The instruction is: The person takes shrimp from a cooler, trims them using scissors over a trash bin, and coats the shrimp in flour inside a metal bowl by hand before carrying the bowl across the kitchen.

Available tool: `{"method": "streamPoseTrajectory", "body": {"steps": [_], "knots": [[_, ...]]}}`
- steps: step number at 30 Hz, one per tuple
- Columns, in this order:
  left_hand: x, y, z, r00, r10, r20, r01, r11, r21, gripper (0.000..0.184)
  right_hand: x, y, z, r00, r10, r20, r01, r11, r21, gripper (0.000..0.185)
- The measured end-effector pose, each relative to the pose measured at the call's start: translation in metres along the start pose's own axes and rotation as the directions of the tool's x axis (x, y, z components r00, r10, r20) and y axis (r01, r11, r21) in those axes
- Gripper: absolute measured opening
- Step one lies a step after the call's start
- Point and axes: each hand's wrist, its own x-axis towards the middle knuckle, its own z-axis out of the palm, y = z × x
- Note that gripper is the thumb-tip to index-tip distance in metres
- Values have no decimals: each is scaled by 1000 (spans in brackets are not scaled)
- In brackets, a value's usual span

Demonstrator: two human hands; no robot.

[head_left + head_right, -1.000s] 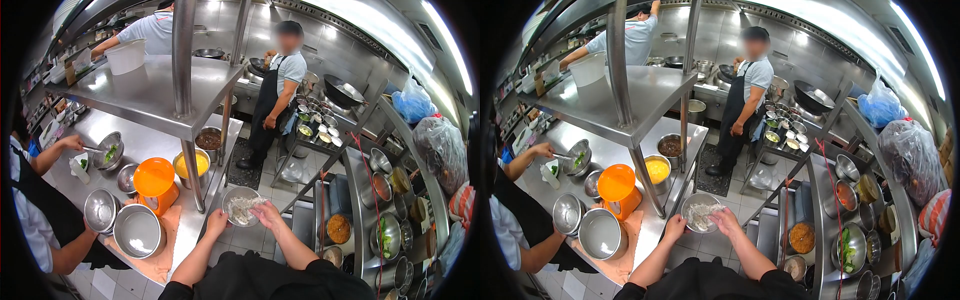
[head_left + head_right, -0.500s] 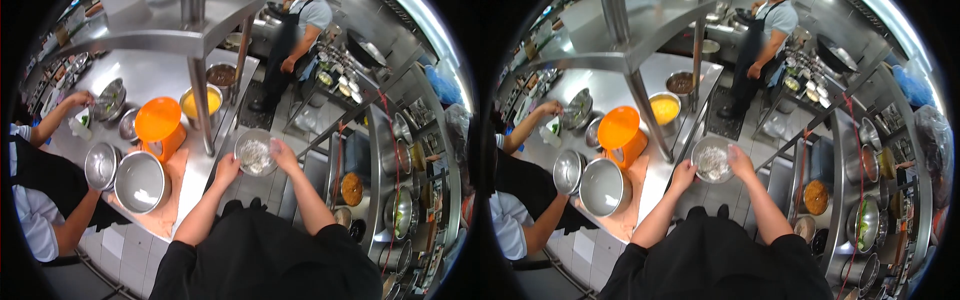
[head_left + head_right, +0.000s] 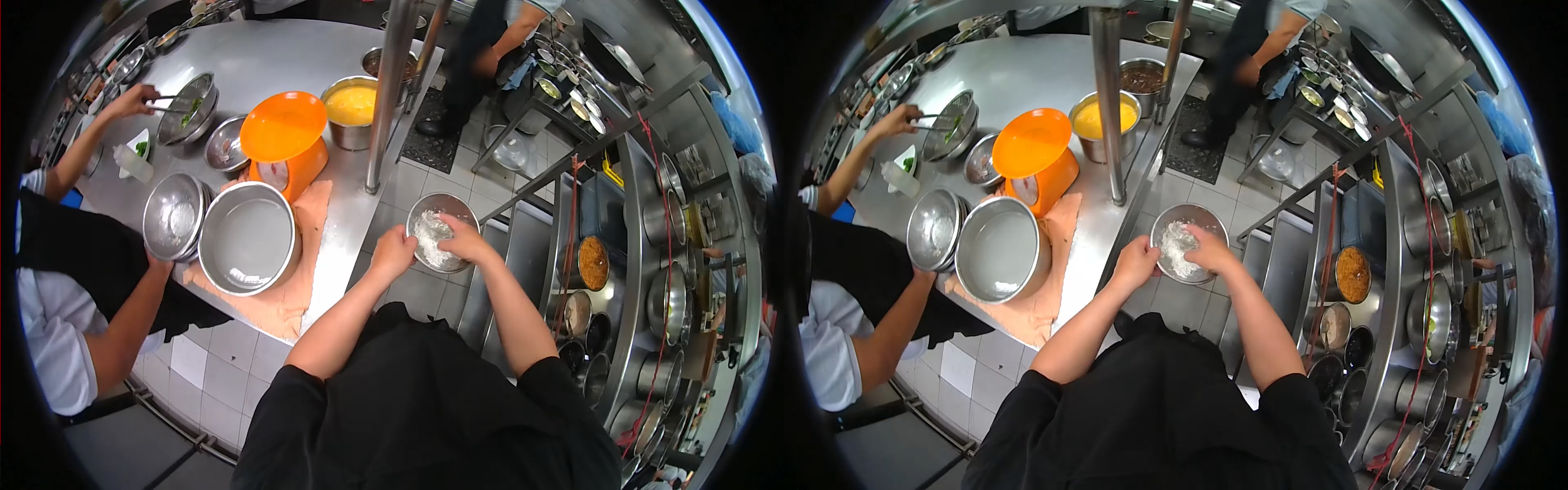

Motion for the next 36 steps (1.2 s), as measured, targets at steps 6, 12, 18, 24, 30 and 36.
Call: {"method": "streamPoseTrajectory", "body": {"steps": [6,12,18,24,30,36], "knots": [[-49,-3,-3,1000,13,-26,-14,999,-34,17,-59,-49,27,988,-73,-137,10,912,-410,85],[-115,-38,-4,968,199,-154,-173,970,170,16,-89,-43,107,961,-139,-239,-4,857,-516,78],[-207,-50,-38,984,-70,-161,70,998,-1,19,-111,-53,116,966,24,257,-47,995,83,70],[-267,-68,-67,989,43,-145,-44,999,-6,19,-186,-104,196,964,-266,-23,207,798,-566,90],[-345,-96,-132,998,29,-60,-31,999,-30,16,-232,-151,285,980,-190,-49,157,910,-384,70],[-406,-154,-210,996,-75,-45,67,985,-160,14,-247,-217,335,970,-142,199,200,930,-310,60]]}}
